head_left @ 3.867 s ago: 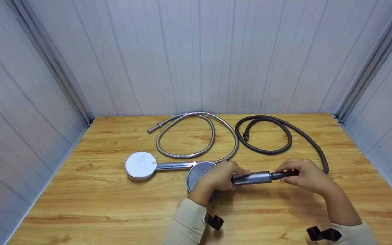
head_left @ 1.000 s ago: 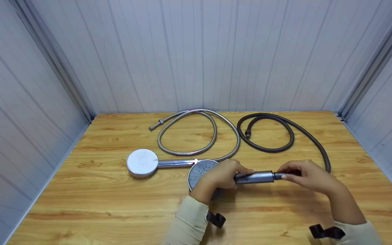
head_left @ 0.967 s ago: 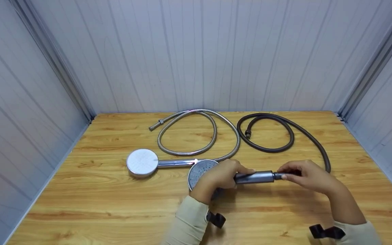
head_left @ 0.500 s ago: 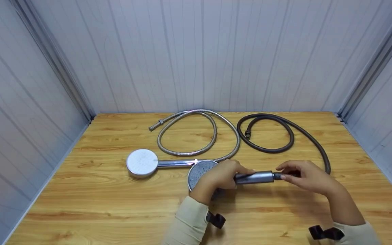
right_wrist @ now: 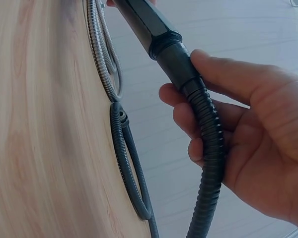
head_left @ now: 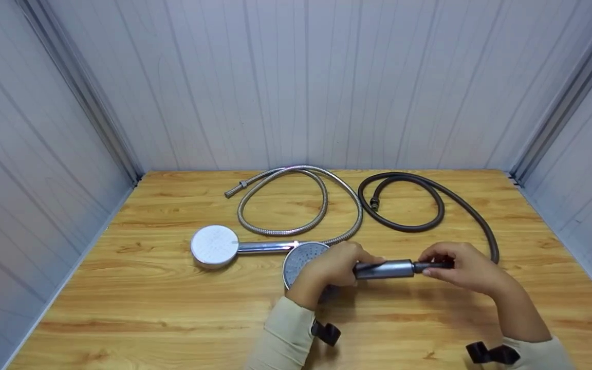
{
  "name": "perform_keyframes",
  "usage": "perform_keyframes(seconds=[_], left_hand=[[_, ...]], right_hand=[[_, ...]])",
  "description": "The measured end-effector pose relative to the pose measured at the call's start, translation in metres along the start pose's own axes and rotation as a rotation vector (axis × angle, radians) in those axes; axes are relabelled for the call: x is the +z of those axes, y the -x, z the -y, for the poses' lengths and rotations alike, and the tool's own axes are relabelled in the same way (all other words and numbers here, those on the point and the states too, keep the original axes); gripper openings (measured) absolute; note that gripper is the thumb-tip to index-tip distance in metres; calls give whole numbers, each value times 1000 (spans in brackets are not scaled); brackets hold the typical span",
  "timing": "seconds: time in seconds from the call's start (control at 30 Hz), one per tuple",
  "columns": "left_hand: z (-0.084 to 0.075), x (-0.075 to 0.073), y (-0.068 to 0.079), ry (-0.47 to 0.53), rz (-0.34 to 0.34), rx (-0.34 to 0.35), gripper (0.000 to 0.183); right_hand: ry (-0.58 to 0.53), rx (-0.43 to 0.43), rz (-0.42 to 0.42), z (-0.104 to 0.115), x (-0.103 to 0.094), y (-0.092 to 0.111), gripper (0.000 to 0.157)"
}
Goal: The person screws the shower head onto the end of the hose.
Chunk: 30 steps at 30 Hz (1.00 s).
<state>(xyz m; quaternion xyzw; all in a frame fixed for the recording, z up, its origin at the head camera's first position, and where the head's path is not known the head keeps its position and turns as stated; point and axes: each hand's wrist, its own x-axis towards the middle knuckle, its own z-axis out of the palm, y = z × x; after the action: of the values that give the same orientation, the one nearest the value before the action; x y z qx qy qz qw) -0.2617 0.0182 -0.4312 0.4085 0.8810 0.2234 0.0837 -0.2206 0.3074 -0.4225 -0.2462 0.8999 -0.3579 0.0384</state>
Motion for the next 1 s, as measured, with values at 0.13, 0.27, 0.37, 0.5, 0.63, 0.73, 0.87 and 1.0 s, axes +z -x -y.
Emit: perform_keyframes(seconds=[0.13, 0.27, 0.37, 0.5, 0.63, 0.73, 0.87, 1.0], left_hand=[[0, -1, 0, -8, -2, 18, 72], [0, -2, 0, -18, -2, 36, 73], [1, -2, 1, -17, -8, 45, 73], [2, -2, 2, -2, -16, 41, 73], [2, 0, 2, 2, -17, 25, 72], [2, -1, 2, -6, -17, 24, 72], [1, -2, 2, -9, -12, 24, 73], [0, -2, 2, -3, -5, 16, 73]], right_hand=[[21, -25, -36, 1, 1, 0, 25], [31, -41, -55, 1, 2, 0, 26], [42, -54, -70, 1, 2, 0, 25], [44, -56, -75, 2, 2, 0, 25], [39, -41, -65, 2, 2, 0, 22], [38, -29, -59, 3, 1, 0, 20], [43, -32, -59, 2, 1, 0, 20], [47, -52, -65, 2, 1, 0, 20]])
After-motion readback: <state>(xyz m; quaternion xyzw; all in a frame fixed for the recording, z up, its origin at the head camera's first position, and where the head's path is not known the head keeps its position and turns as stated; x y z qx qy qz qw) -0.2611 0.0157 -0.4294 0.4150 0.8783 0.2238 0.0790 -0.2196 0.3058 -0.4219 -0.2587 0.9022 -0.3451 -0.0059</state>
